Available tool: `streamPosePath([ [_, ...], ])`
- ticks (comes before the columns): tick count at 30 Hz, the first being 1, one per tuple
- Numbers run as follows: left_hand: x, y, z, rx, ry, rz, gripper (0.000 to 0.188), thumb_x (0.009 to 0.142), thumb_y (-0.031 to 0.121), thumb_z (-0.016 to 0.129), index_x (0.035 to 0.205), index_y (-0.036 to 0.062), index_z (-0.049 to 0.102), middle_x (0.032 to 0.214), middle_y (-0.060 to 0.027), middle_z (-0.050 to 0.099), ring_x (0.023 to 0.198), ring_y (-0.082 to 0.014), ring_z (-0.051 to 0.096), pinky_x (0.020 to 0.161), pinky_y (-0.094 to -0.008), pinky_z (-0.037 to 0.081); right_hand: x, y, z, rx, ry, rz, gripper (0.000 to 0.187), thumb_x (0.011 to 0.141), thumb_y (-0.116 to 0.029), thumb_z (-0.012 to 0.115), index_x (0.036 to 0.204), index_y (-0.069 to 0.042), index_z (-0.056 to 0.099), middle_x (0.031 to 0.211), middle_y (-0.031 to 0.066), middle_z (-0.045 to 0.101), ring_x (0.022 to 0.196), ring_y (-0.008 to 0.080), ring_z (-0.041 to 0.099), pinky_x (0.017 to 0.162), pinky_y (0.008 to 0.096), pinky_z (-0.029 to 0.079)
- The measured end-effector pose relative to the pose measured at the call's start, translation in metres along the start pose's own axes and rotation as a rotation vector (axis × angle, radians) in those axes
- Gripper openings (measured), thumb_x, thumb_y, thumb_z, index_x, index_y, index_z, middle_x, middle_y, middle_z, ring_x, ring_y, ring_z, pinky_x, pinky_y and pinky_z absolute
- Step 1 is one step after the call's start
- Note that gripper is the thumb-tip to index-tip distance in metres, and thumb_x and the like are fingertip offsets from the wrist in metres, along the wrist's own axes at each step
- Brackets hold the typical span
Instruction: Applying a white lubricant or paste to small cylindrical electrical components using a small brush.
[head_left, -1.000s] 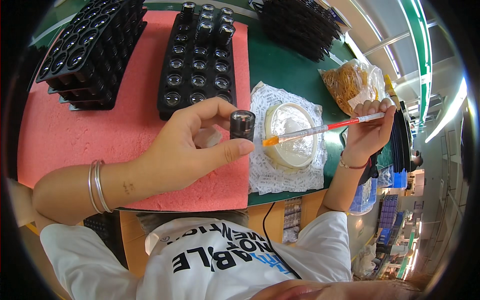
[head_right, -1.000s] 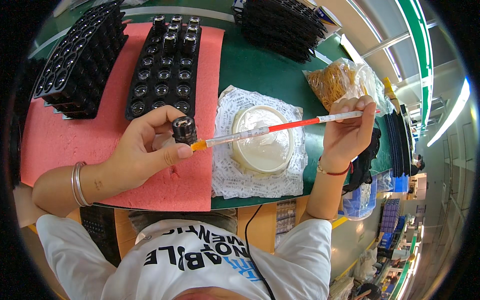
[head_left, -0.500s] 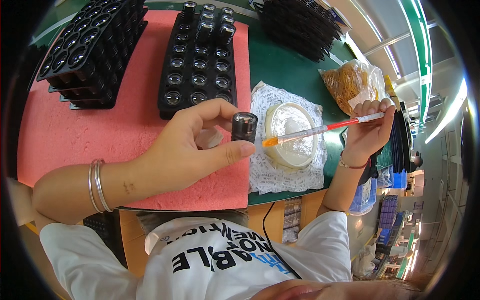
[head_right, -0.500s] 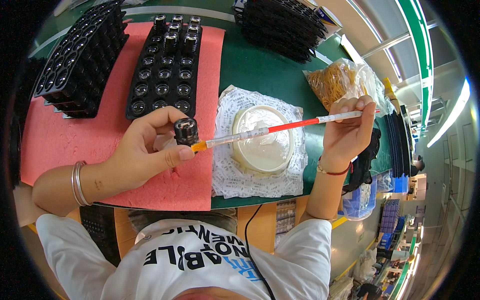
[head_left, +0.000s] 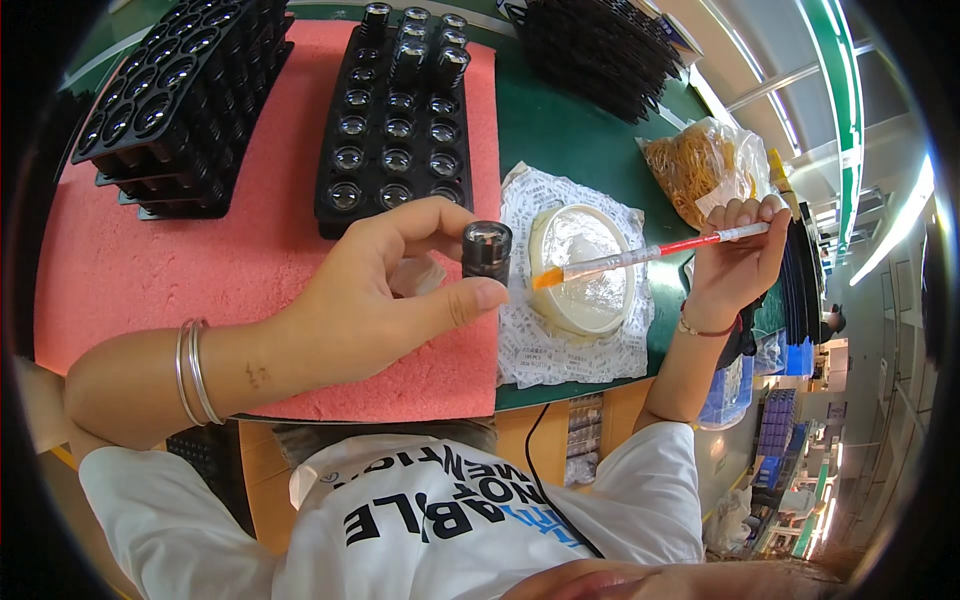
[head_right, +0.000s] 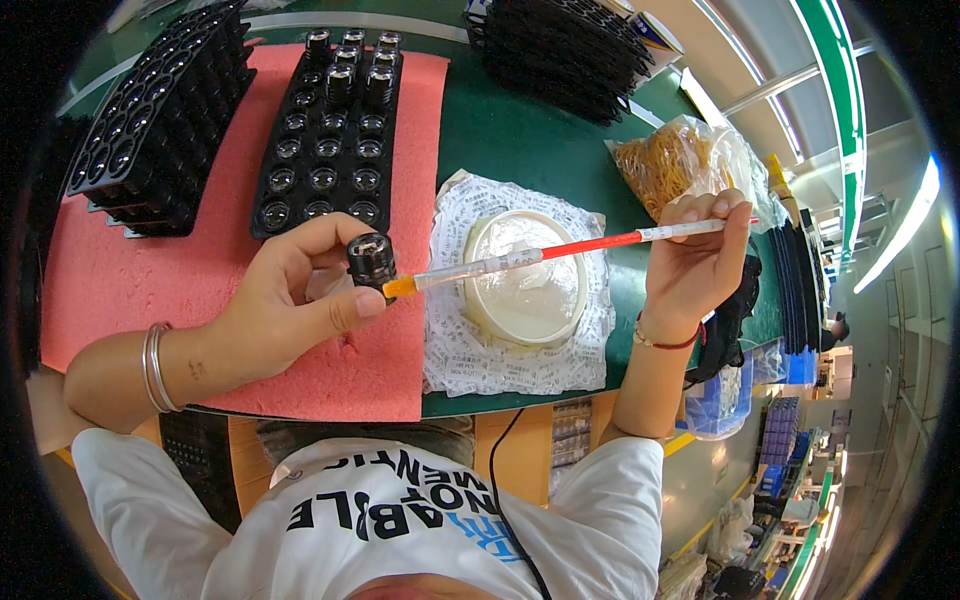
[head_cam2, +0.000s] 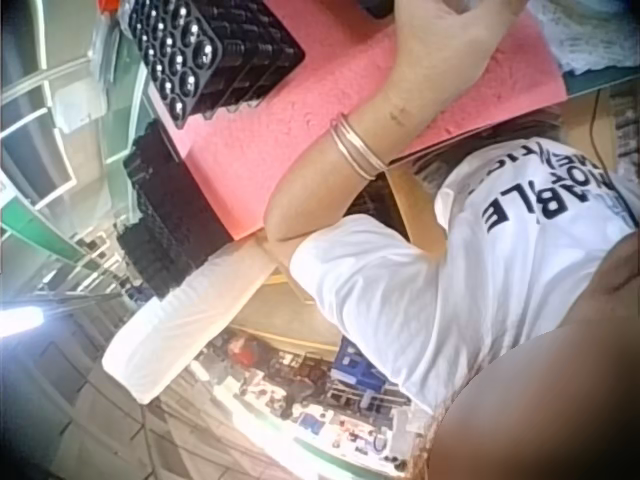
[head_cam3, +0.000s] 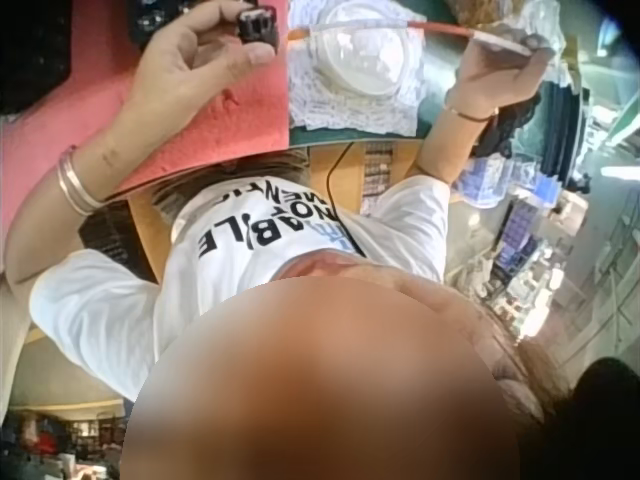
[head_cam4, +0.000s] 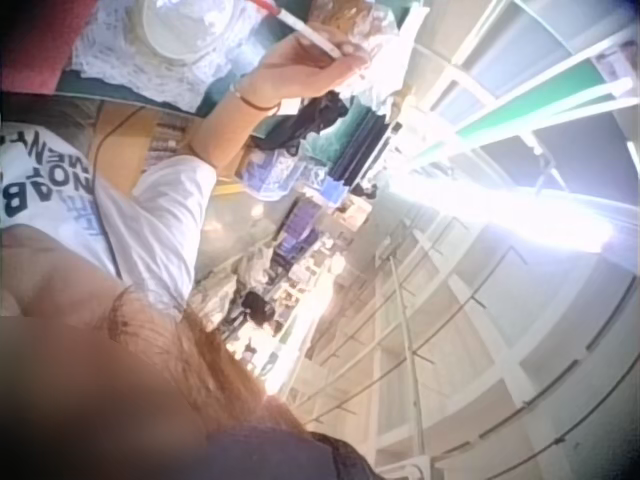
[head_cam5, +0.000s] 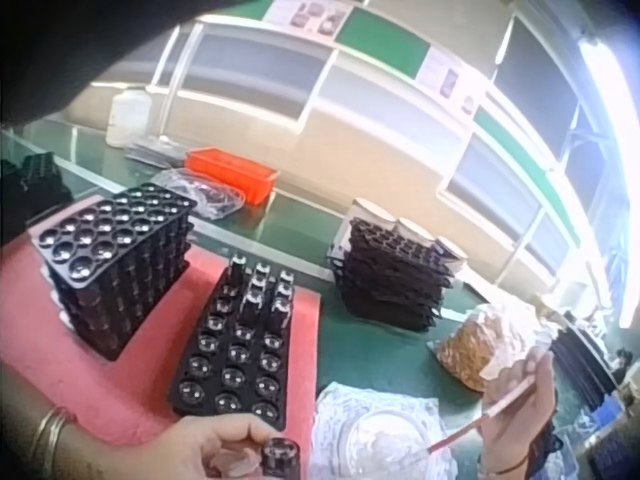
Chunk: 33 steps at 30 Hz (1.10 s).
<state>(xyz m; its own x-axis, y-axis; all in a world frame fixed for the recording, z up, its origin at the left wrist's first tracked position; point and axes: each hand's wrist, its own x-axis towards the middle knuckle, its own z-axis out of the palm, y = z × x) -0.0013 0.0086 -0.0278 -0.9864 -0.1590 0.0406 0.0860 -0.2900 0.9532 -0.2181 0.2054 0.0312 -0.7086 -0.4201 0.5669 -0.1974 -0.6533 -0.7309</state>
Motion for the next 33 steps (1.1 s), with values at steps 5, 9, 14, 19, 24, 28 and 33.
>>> streamPosePath([
  [5, 0.001, 0.004, 0.005, -0.017, -0.008, -0.064, 0.025, 0.079, 0.009, 0.058, 0.101, 0.0004, 0.05, 0.088, 0.0023, 0.052, 0.059, 0.0024, 0.04, 0.05, -0.0135, 0.033, -0.001, -0.002, -0.007, 0.007, 0.045, -0.038, 0.023, 0.089, -0.025, 0.042, 0.075, -0.007, 0.043, 0.057, 0.0049, 0.047, 0.05, 0.011, 0.038, 0.051, 0.0235, 0.03],
  [9, 0.001, 0.009, 0.005, 0.034, -0.032, -0.049, 0.028, 0.081, 0.007, 0.055, 0.107, -0.0017, 0.048, 0.094, -0.0008, 0.054, 0.073, -0.0014, 0.048, 0.063, -0.0158, 0.04, -0.001, -0.003, -0.007, 0.017, 0.077, -0.078, 0.024, 0.088, -0.026, 0.043, 0.073, -0.006, 0.042, 0.055, 0.0036, 0.045, 0.048, 0.0099, 0.035, 0.049, 0.0229, 0.028],
  [14, 0.002, 0.012, 0.007, -0.018, -0.051, -0.061, 0.03, 0.082, 0.004, 0.052, 0.11, -0.0032, 0.046, 0.099, -0.0045, 0.055, 0.09, -0.0068, 0.05, 0.079, -0.02, 0.041, -0.001, -0.004, -0.007, 0.009, 0.055, -0.099, 0.025, 0.088, -0.026, 0.043, 0.072, -0.006, 0.042, 0.053, 0.0028, 0.043, 0.047, 0.0092, 0.033, 0.048, 0.0222, 0.027],
  [19, 0.003, 0.008, 0.007, 0.061, -0.042, -0.078, 0.03, 0.082, 0.007, 0.05, 0.112, 0.0052, 0.047, 0.08, 0.0023, 0.055, 0.052, 0.0012, 0.04, 0.047, -0.0134, 0.036, -0.002, -0.002, -0.003, -0.072, 0.044, -0.111, 0.026, 0.089, -0.027, 0.042, 0.072, -0.007, 0.041, 0.052, 0.0032, 0.042, 0.047, 0.009, 0.033, 0.047, 0.022, 0.027],
  [24, 0.002, 0.009, 0.005, 0.009, -0.044, -0.072, 0.028, 0.081, 0.004, 0.052, 0.108, 0.0008, 0.047, 0.089, -0.0007, 0.054, 0.07, -0.0018, 0.046, 0.061, -0.0158, 0.039, -0.003, -0.002, -0.003, -0.095, 0.049, -0.109, 0.026, 0.089, -0.028, 0.041, 0.073, -0.007, 0.04, 0.052, 0.0032, 0.042, 0.046, 0.0085, 0.033, 0.046, 0.0216, 0.027],
  [28, 0.003, 0.008, 0.006, -0.032, -0.027, -0.039, 0.024, 0.079, 0.003, 0.056, 0.101, -0.0014, 0.049, 0.092, -0.0009, 0.054, 0.074, -0.0011, 0.05, 0.064, -0.0148, 0.042, -0.003, -0.001, -0.007, -0.1, 0.022, -0.095, 0.026, 0.089, -0.028, 0.042, 0.073, -0.007, 0.041, 0.052, 0.0026, 0.042, 0.045, 0.0079, 0.033, 0.045, 0.0212, 0.027],
  [33, 0.002, 0.003, 0.005, 0.05, 0.004, -0.036, 0.025, 0.077, 0.004, 0.059, 0.1, 0.0003, 0.049, 0.088, 0.0017, 0.053, 0.059, 0.0021, 0.042, 0.05, -0.013, 0.035, -0.004, 0.001, -0.001, -0.158, 0.02, -0.106, 0.028, 0.088, -0.03, 0.043, 0.072, -0.007, 0.042, 0.05, 0.0026, 0.041, 0.044, 0.0076, 0.033, 0.043, 0.0207, 0.027],
])
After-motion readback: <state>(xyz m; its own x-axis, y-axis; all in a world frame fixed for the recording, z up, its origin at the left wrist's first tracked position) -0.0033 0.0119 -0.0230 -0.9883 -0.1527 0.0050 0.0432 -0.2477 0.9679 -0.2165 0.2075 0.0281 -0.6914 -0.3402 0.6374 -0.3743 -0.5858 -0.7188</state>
